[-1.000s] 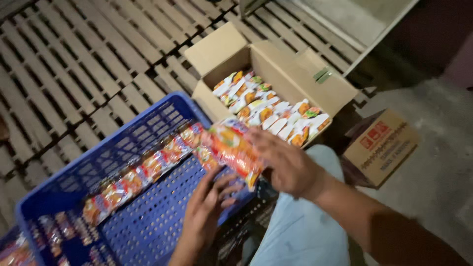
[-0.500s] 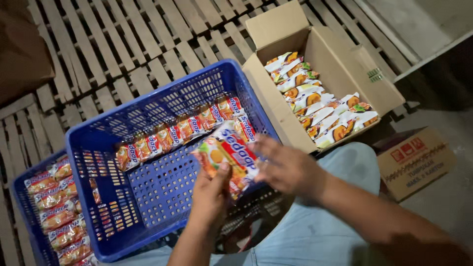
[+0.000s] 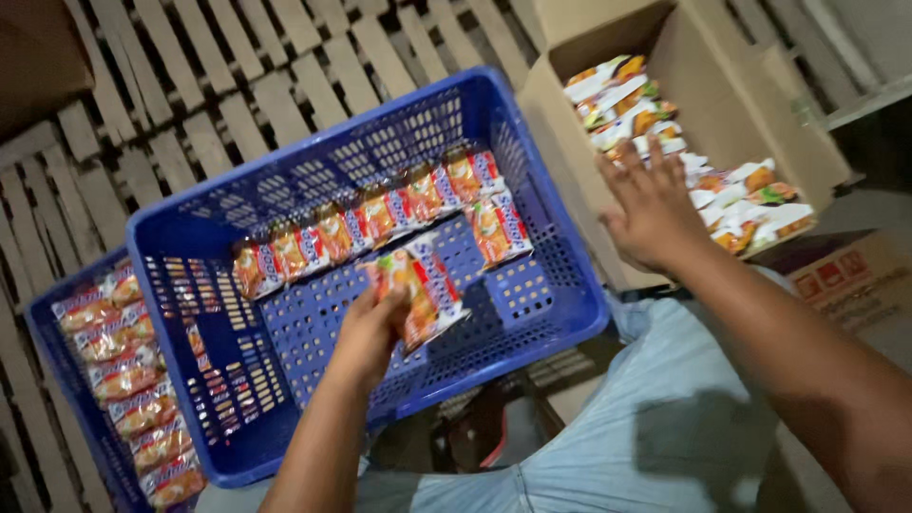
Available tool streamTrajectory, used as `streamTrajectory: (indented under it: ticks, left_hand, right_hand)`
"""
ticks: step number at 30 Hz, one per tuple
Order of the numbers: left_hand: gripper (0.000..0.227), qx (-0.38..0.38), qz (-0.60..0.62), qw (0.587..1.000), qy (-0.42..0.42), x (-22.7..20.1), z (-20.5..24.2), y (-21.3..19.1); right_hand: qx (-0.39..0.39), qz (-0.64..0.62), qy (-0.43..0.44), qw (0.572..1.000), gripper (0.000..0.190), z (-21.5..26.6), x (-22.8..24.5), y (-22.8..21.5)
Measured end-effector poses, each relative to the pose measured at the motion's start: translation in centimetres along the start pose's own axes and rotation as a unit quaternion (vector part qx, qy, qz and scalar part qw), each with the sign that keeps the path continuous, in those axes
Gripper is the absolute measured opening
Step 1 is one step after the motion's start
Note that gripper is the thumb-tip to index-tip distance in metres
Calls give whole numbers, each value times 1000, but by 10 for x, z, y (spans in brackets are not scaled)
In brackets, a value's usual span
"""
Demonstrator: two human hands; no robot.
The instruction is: The person transfers individually wrapped snack packets from a cardboard box into a blue plastic basket. They pick up packets one at a time and place them in rows inside the basket, gradually filling it.
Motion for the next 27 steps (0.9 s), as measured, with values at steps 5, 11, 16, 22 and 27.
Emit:
streamTrajectory:
  ticks: [5,11,16,22,27]
  left_hand:
    - [49,-20,-89,993,-77,-13,-30,24]
    - [37,10,-188,967,-170,21,-96,29]
    - [42,23,-403,914,-45,45,-153,29]
    - [66,-76,-453,882,110,30,-140,31]
    - [91,35,-476,868,137,42,-128,43]
  right_hand:
    - [-15,-2,-6,1000,79,-1,-15,24]
    - [-41,-8,-29,999,77,-4,-6,16]
    - [-20,-18,-27,999,77,-7,-6,17]
    - [-14,-28,-13,999,79,-7,-5,15]
    - [-14,-39,-21,999,74,-10,1,8]
Point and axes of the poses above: each hand's wrist, its own z-axis away from the middle knuckle, its own y-axis out of the palm, x = y × z, the point moved 7 cm from there along -z, towards the middle knuckle, and after that the axes turned 2 degrees about z, right-handed, at the moved point
